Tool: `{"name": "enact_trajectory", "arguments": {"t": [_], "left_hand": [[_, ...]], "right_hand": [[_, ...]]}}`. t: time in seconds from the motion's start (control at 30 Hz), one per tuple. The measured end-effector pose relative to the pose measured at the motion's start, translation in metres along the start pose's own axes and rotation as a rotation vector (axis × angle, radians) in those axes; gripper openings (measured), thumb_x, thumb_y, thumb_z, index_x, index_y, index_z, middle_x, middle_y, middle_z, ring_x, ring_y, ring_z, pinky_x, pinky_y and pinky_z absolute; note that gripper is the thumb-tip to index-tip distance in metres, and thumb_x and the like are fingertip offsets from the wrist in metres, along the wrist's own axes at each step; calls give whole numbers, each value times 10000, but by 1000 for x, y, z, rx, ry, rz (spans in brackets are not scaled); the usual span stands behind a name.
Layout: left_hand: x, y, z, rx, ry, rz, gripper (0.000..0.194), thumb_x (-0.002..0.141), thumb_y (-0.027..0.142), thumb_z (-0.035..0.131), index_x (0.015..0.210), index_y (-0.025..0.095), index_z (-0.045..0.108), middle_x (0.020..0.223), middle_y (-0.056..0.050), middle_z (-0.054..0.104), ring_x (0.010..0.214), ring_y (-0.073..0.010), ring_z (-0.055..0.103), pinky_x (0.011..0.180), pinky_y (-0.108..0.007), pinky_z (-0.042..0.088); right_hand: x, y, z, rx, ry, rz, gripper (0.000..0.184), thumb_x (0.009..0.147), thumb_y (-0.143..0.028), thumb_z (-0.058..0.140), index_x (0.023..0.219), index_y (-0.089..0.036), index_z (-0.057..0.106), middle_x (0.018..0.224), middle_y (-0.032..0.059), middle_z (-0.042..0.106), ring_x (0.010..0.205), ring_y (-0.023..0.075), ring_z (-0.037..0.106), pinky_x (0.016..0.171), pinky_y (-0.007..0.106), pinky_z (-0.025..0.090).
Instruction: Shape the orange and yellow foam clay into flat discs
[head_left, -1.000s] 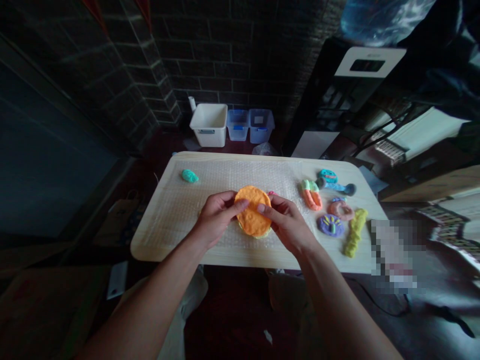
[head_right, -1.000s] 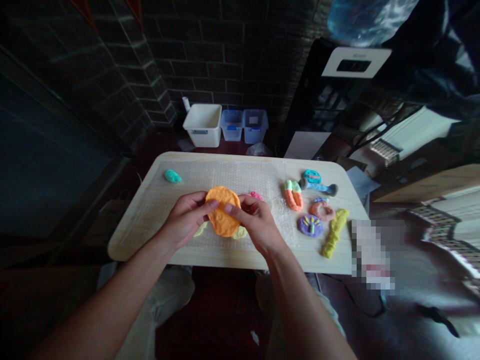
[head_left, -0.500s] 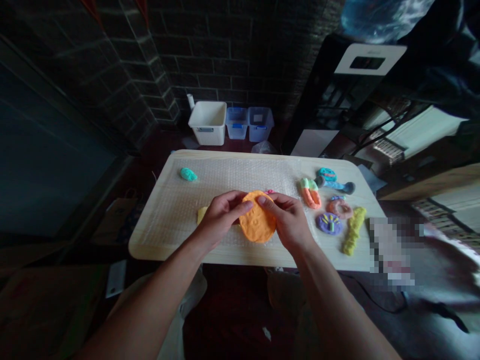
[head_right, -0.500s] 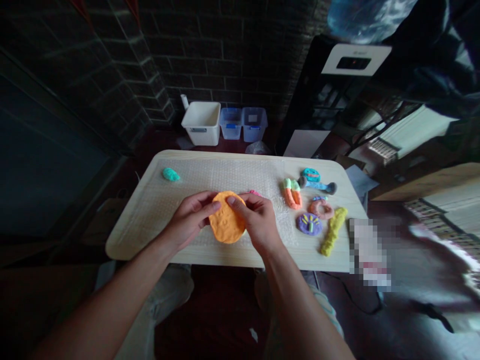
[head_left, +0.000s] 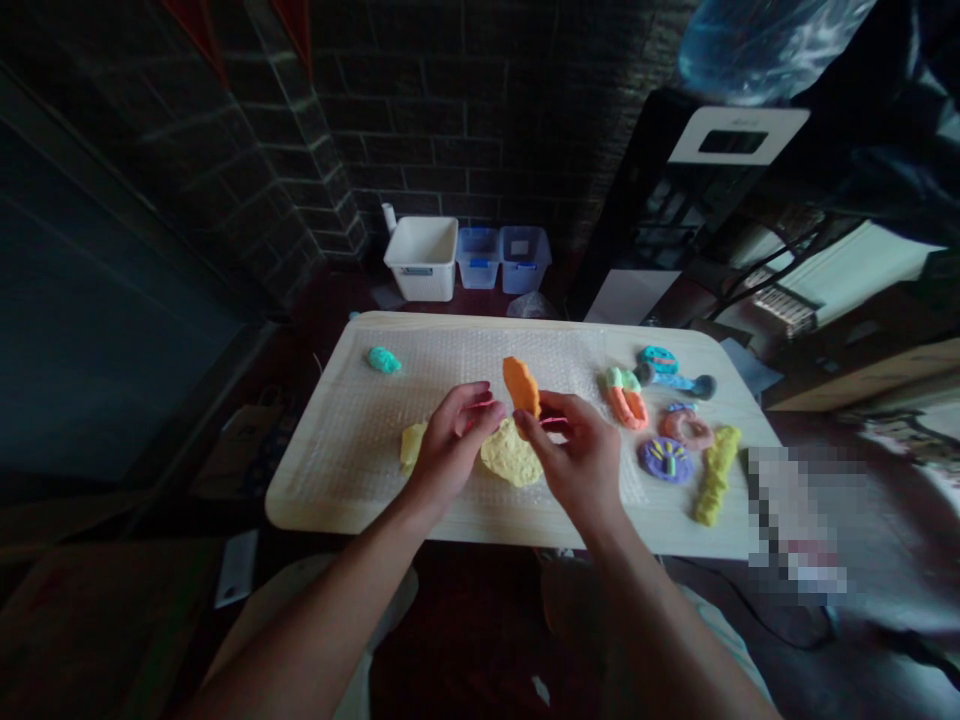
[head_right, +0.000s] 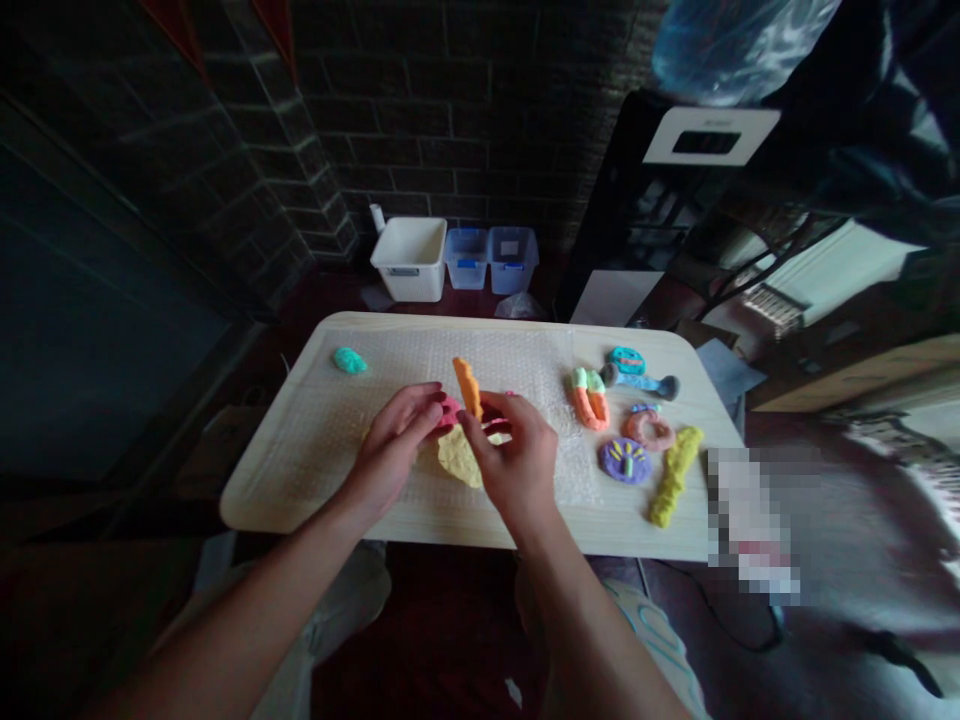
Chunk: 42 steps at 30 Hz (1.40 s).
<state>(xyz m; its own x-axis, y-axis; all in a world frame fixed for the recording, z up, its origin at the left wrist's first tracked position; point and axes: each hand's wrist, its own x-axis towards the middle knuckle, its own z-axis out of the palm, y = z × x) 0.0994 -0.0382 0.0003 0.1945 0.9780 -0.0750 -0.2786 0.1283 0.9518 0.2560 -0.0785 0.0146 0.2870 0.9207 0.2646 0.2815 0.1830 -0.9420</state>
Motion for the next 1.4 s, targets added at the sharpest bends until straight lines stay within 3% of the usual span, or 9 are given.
{"name": "enact_trajectory", "arguments": {"t": [0.13, 0.27, 0.4, 0.47, 0.73, 0.87, 1.07, 1.17, 1.4], "left_hand": [[-3, 4, 7, -235, -66, -99, 381, 869, 404, 841, 1139, 163, 722, 1192, -121, 776, 1119, -276, 733, 927, -360, 581], [-1, 12, 3, -305, -77, -159, 403, 800, 238, 876, 1164, 159, 722, 1246, -130, 770, 1168, -307, 723, 963, -408, 590], [-2, 17, 2, -233, -126, -152, 467, 808, 240, 888, 1229, 166, 700, 1268, -146, 760, 1172, -321, 725, 959, -436, 609], [-3, 16, 2, -196, -103, -123, 473, 799, 262, 905, 1212, 170, 695, 1264, -143, 759, 1145, -315, 735, 927, -432, 626], [0, 10, -2, -56, -135, -119, 346, 783, 313, 916, 1037, 107, 801, 1002, -129, 823, 865, -217, 776, 798, -334, 638], [1, 14, -6, -82, -148, -120, 354, 799, 340, 908, 1064, 131, 801, 1060, -125, 817, 912, -230, 775, 777, -336, 654], [1, 16, -8, -36, -133, -113, 330, 786, 409, 912, 888, 114, 804, 911, -107, 798, 798, -221, 762, 721, -339, 655], [0, 15, -7, -44, -160, -128, 333, 769, 396, 925, 930, 131, 804, 944, -99, 798, 828, -216, 756, 741, -322, 638], [2, 10, -11, 54, -117, -65, 325, 798, 416, 900, 961, 152, 804, 870, -62, 782, 773, -177, 701, 701, -269, 558]], "right_hand": [[-6, -7, 1, -101, -198, -203, 220, 942, -324, 745, 1129, -221, 798, 1040, 91, 815, 890, 231, 758, 816, 412, 628], [0, -8, -7, 62, 8, 8, 379, 909, -408, 798, 1233, -215, 757, 1091, 110, 803, 927, 231, 755, 768, 370, 622], [7, -1, -10, 240, -272, 236, 335, 793, -472, 902, 936, -183, 810, 855, 61, 768, 720, 170, 674, 605, 293, 534], [8, 2, -9, 280, -295, 293, 321, 777, -467, 915, 762, -178, 778, 711, 23, 704, 610, 128, 581, 551, 274, 476], [10, 2, -11, 442, -264, 342, 273, 769, -432, 925, 826, -186, 822, 781, 38, 751, 673, 144, 634, 626, 287, 520], [13, 4, -14, 429, -235, 347, 266, 763, -423, 931, 754, -183, 816, 711, 32, 738, 618, 128, 609, 605, 280, 508], [14, 2, -13, 555, -237, 388, 321, 750, -426, 947, 958, -205, 846, 983, 71, 806, 817, 189, 710, 722, 327, 594], [13, 2, -12, 554, -188, 385, 285, 724, -417, 967, 845, -193, 838, 916, 64, 801, 787, 182, 704, 724, 323, 592], [10, 3, -9, 527, -283, 353, 314, 764, -485, 938, 891, -214, 845, 908, 42, 796, 767, 172, 703, 733, 317, 582]]}}
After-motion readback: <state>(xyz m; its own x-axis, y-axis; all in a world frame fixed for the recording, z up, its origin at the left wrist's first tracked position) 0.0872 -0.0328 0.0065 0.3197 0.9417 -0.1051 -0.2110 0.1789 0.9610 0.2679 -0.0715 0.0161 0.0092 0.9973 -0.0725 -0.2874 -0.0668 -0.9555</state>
